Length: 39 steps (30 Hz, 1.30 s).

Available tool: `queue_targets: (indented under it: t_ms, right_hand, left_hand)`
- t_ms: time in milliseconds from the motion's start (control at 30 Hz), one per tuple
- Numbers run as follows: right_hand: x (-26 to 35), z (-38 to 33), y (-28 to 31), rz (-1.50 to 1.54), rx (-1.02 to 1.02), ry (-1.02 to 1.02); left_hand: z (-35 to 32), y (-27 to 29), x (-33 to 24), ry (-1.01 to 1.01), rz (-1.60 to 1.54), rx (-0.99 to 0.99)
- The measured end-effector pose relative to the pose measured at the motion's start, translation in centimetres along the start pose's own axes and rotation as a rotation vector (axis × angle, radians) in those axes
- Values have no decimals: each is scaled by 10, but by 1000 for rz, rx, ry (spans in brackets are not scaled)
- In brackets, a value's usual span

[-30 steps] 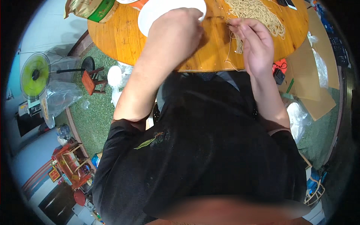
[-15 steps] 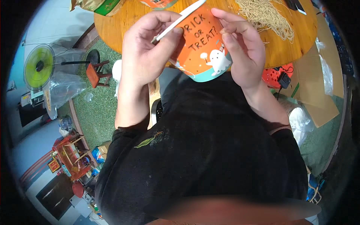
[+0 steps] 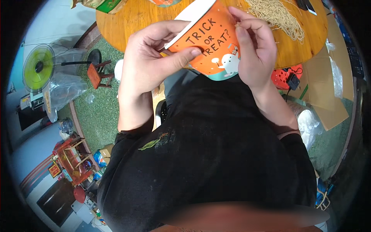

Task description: Attaching elastic strings to paper Halloween-themed buckets by threading them through pre-punched holes.

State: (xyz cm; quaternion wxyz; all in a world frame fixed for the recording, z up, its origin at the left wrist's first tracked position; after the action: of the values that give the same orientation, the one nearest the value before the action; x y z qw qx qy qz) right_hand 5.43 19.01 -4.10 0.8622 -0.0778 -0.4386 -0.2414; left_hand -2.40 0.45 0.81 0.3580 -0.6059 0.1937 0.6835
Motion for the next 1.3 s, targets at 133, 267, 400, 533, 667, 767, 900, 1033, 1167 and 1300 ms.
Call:
queue_targets:
  t_ms: [133, 267, 400, 533, 667, 767, 900, 1033, 1167, 1300]
  right_hand:
    - [-9, -3, 2, 38, -68, -93]
    - [-24, -3, 5, 65, -113, -203]
    - [-25, -1, 5, 80, -133, -252]
    - [-40, -2, 5, 90, -129, -412]
    - [-52, -7, 2, 239, -108, -623]
    - [-57, -9, 8, 279, -134, -668]
    - [-15, 1, 24, 15, -158, -165]
    - [25, -3, -2, -220, 21, 59]
    - [13, -5, -6, -327, -56, 80]
    - [-4, -5, 6, -164, -177, -23]
  left_hand:
    - [-1, 1, 1, 57, 11, 4]
    - [5, 13, -4, -30, 367, -119]
    - [5, 14, 3, 16, 397, -101]
    - [1, 9, 3, -56, 163, 39]
    - [1, 16, 4, 24, -27, -22]
    - [4, 29, 5, -17, 201, -82]
    - [2, 27, 2, -37, 164, -190]
    - [3, 19, 0, -139, 104, -220]
    - [8, -1, 2, -49, -21, -84]
    - [10, 3, -2, -41, 120, -8]
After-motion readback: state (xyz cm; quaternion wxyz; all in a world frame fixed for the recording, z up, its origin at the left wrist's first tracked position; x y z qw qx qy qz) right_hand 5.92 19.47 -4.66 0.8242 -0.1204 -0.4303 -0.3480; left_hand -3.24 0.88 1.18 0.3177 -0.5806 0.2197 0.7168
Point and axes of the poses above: each hand's wrist, its own z-axis towards the middle knuckle, its own y-axis out of the back of the hand, x = y × z, the point moved 8 cm from there along z, towards the middle knuckle, and after that the axes turned 11 degrees about -z, right-handed, at the moved point
